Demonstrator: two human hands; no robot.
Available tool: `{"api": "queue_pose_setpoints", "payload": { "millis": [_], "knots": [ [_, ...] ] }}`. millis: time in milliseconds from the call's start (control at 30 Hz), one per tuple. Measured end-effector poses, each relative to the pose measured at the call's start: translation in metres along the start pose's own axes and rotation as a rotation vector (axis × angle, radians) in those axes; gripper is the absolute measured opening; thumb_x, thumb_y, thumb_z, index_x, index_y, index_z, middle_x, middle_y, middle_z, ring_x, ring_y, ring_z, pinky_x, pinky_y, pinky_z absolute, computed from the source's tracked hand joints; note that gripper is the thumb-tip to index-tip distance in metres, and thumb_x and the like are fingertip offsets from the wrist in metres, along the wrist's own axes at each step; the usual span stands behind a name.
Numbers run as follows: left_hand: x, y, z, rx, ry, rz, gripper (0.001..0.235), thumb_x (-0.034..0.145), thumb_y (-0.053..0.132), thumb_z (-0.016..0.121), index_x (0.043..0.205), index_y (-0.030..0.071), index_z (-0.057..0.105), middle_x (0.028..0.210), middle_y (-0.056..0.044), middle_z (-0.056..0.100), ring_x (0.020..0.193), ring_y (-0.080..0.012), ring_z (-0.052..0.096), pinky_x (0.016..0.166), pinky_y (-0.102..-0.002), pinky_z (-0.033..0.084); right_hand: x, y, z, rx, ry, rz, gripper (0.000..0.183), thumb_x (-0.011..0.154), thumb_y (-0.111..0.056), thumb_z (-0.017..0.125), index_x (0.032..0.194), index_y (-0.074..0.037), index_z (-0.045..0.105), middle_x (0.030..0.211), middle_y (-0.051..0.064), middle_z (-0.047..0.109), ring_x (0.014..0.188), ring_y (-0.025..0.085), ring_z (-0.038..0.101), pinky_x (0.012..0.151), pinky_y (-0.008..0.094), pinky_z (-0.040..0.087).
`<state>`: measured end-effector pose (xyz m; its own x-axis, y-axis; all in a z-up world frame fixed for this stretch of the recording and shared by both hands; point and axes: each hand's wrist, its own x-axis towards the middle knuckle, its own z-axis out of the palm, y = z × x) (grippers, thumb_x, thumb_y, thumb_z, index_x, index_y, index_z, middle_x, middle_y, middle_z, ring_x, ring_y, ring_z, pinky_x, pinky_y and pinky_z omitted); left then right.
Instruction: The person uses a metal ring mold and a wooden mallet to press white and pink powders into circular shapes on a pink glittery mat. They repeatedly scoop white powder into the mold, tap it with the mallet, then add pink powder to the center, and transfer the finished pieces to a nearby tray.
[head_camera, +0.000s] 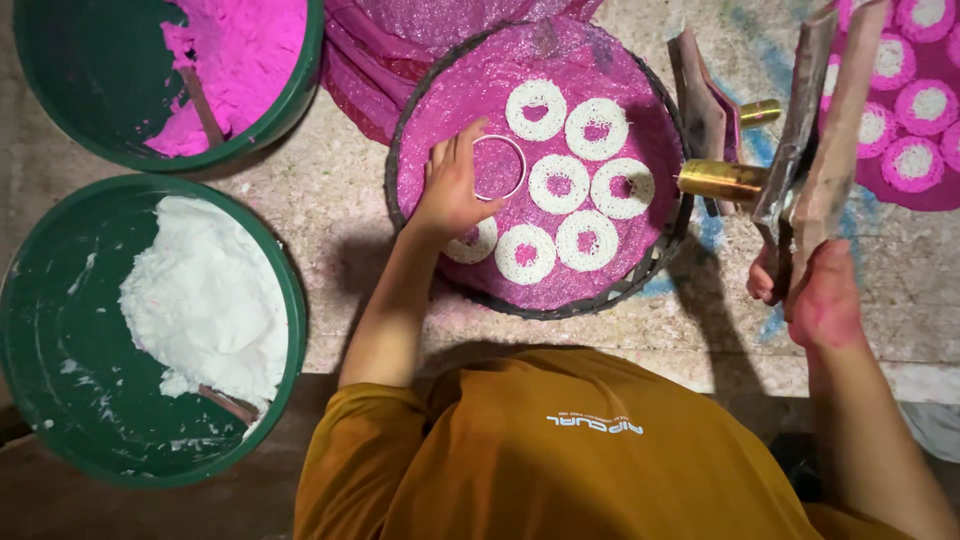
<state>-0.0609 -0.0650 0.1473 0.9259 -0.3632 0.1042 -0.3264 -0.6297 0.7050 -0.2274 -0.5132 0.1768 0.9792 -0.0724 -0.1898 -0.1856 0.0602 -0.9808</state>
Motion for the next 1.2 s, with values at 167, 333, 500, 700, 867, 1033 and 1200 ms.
{"api": "queue_pose_setpoints", "payload": {
  "millis": [167,333,500,700,867,1033,1200],
  "knots": [
    [-0.002,-0.005,0.010,0.012,-0.054,-0.055,0.107,0.071,0.024,0.092,0.156,0.010,0.027,0.149,-0.019,0.046,0.139,-0.0403,0.038,0.116,-0.055,0.028,0.000,0.010,0.003,0.016,-0.041,0.000,0.083,0.102,-0.080,0.030,0.121,-0.003,0.051,0.073,0.008,0.049,0.061,0.019,0.045,0.056,0.033,0.035],
    [-0.003,0.018,-0.010,0.084,-0.123,-0.093,0.105,0.078,0.030,0.090,0.158,0.009,0.024,0.149,-0.022,0.043,0.142,-0.0417,0.033,0.120,-0.057,0.023,-0.005,-0.010,0.026,-0.171,-0.086,-0.041,0.073,0.108,-0.069,0.036,0.105,0.000,0.058,0.070,0.008,0.055,0.058,0.016,0.048,0.053,0.031,0.036],
    [-0.030,0.100,-0.044,0.236,0.066,0.337,0.113,0.072,0.040,0.090,0.148,-0.011,0.023,0.145,-0.035,0.037,0.140,-0.0470,0.034,0.113,-0.063,0.023,-0.011,-0.071,0.092,-0.555,-0.269,-0.078,0.046,0.090,-0.042,0.066,0.109,0.000,0.067,0.072,0.006,0.060,0.062,0.014,0.052,0.053,0.031,0.044],
    [-0.118,0.168,-0.089,-0.414,-0.591,0.006,0.032,0.085,0.020,0.075,0.114,0.008,0.067,0.084,-0.009,0.072,0.075,-0.0148,0.068,0.067,-0.037,0.055,-0.046,-0.181,0.195,-1.075,-0.688,-1.055,0.064,0.074,-0.066,0.075,0.085,-0.005,0.060,0.070,0.009,0.056,0.062,0.029,0.059,0.057,0.041,0.045],
    [-0.161,0.156,-0.103,-0.140,-0.846,0.122,0.027,0.078,0.022,0.076,0.103,0.014,0.069,0.076,-0.012,0.072,0.071,-0.0252,0.074,0.061,-0.040,0.054,-0.009,-0.225,0.260,-0.933,-1.191,-1.614,0.066,0.092,-0.069,0.072,0.078,-0.009,0.049,0.069,0.007,0.049,0.060,0.028,0.053,0.049,0.041,0.041],
    [-0.218,0.167,-0.139,0.238,-0.725,0.053,0.024,0.098,0.026,0.049,0.119,0.020,0.059,0.080,-0.018,0.070,0.074,-0.0399,0.070,0.062,-0.053,0.053,-0.022,-0.204,0.290,-0.708,-1.636,-0.782,0.056,0.099,-0.059,0.057,0.089,-0.004,0.053,0.080,0.015,0.059,0.077,0.039,0.063,0.063,0.047,0.045],
    [-0.295,0.173,-0.203,-0.196,-0.439,0.063,0.022,0.093,0.029,0.056,0.110,0.016,0.057,0.080,-0.013,0.069,0.075,-0.0386,0.070,0.062,-0.051,0.050,-0.050,-0.193,0.328,-0.454,-1.856,-0.375,0.050,0.112,-0.047,0.050,0.093,-0.001,0.052,0.083,0.017,0.058,0.079,0.041,0.062,0.067,0.047,0.045]
  ]
}}
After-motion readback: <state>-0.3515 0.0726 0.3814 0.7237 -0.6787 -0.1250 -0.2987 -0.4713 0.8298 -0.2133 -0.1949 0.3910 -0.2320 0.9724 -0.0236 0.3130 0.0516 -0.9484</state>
